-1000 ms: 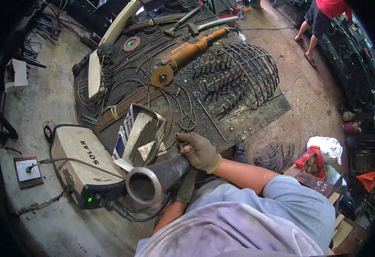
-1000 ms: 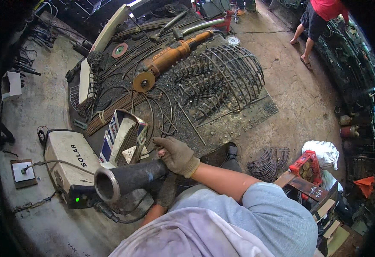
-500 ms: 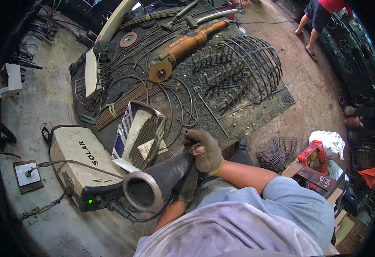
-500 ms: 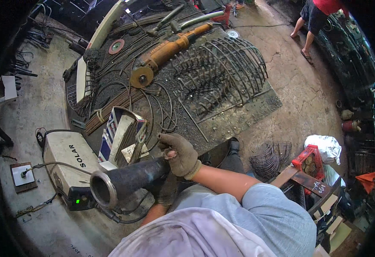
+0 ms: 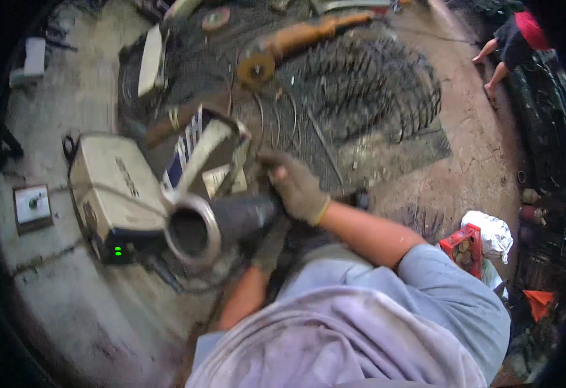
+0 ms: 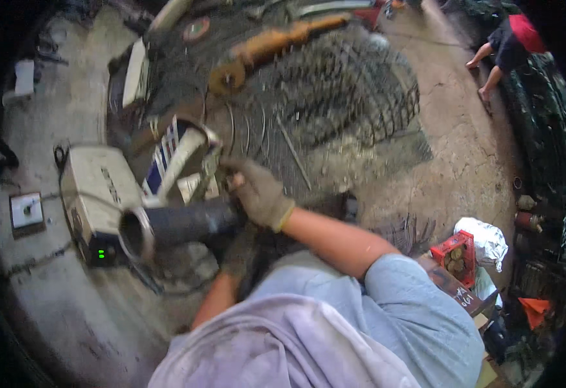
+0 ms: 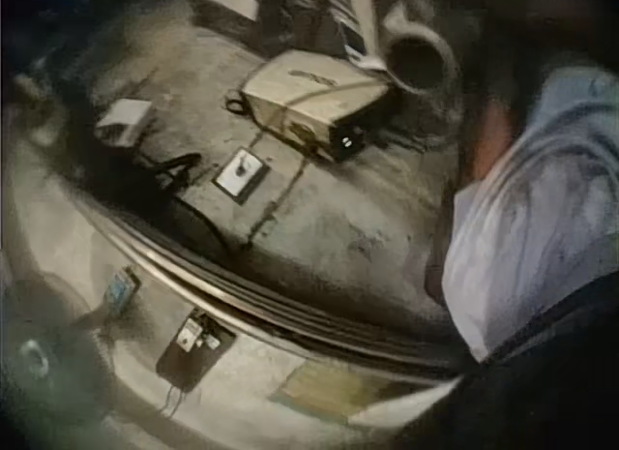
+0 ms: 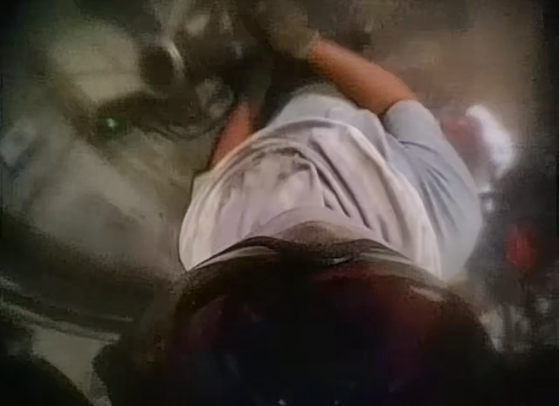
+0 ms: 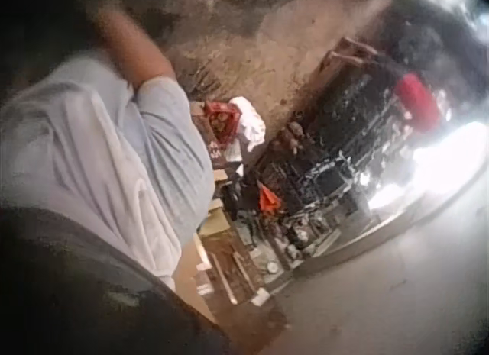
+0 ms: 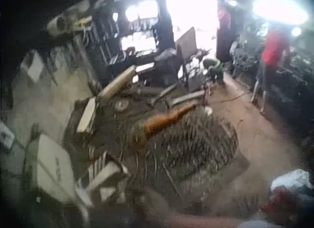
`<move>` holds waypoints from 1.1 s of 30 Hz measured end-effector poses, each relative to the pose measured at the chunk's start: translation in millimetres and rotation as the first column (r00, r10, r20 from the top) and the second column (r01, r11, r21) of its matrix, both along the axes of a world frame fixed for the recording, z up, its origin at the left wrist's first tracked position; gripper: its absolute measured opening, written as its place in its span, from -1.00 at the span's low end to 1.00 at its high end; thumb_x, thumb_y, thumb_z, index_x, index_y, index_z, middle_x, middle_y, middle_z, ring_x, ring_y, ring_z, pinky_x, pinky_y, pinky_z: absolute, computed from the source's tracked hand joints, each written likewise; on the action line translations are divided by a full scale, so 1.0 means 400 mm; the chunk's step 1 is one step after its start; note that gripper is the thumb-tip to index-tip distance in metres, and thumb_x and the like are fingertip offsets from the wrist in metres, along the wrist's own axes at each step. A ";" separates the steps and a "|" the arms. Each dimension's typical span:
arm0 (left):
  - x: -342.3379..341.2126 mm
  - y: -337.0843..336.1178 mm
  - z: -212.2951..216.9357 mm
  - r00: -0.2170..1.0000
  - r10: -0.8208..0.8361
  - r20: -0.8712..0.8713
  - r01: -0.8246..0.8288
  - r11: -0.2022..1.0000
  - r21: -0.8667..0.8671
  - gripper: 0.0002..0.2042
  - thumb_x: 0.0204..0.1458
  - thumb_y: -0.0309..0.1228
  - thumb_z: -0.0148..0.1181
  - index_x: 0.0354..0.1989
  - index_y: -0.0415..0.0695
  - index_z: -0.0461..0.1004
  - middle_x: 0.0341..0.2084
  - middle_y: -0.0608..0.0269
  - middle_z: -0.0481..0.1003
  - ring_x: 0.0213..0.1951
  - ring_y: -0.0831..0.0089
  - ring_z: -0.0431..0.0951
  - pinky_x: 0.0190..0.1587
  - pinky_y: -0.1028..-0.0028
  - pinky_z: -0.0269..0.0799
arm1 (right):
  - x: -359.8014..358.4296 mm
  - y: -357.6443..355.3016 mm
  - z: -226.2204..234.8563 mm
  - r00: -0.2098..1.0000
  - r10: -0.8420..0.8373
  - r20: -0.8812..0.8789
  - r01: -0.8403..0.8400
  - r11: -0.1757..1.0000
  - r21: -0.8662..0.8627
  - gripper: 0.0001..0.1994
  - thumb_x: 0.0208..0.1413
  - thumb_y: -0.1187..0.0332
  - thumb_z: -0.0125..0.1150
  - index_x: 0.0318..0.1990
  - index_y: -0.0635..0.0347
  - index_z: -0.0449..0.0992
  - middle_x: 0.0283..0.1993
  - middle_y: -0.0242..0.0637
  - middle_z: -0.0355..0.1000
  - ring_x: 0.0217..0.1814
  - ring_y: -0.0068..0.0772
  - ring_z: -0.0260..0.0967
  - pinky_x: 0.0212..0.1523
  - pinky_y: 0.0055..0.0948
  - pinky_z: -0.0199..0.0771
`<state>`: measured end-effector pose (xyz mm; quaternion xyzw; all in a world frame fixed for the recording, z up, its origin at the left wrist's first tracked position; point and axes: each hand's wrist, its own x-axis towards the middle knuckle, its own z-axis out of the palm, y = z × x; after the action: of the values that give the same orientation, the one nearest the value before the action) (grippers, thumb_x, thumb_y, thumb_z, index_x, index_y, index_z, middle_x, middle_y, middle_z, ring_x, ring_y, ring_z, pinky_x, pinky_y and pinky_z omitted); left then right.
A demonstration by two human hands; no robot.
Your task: The person holds a metal pipe and uses a welding rod to weld a small attachment onto it, then taps the area with a hammer.
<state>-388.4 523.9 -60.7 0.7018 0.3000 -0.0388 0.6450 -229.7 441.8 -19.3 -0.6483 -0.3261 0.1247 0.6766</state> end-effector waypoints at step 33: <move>-0.051 -0.097 0.076 0.850 0.515 -0.113 -0.459 0.617 -0.639 -0.78 0.24 -0.24 0.14 -0.05 -0.07 0.53 -0.33 0.23 0.57 -0.35 0.34 0.59 -0.31 0.29 0.58 | -0.009 -0.180 0.026 0.917 0.388 -0.087 -0.370 0.751 -0.547 -0.41 0.17 0.41 0.17 0.37 0.15 0.21 0.26 -0.10 0.37 0.26 -0.37 0.36 0.21 -0.39 0.38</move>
<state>-408.8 485.0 -30.2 0.3292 0.4200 0.0654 0.8432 -233.4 369.9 -8.8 -0.7378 -0.4112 0.3376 0.4155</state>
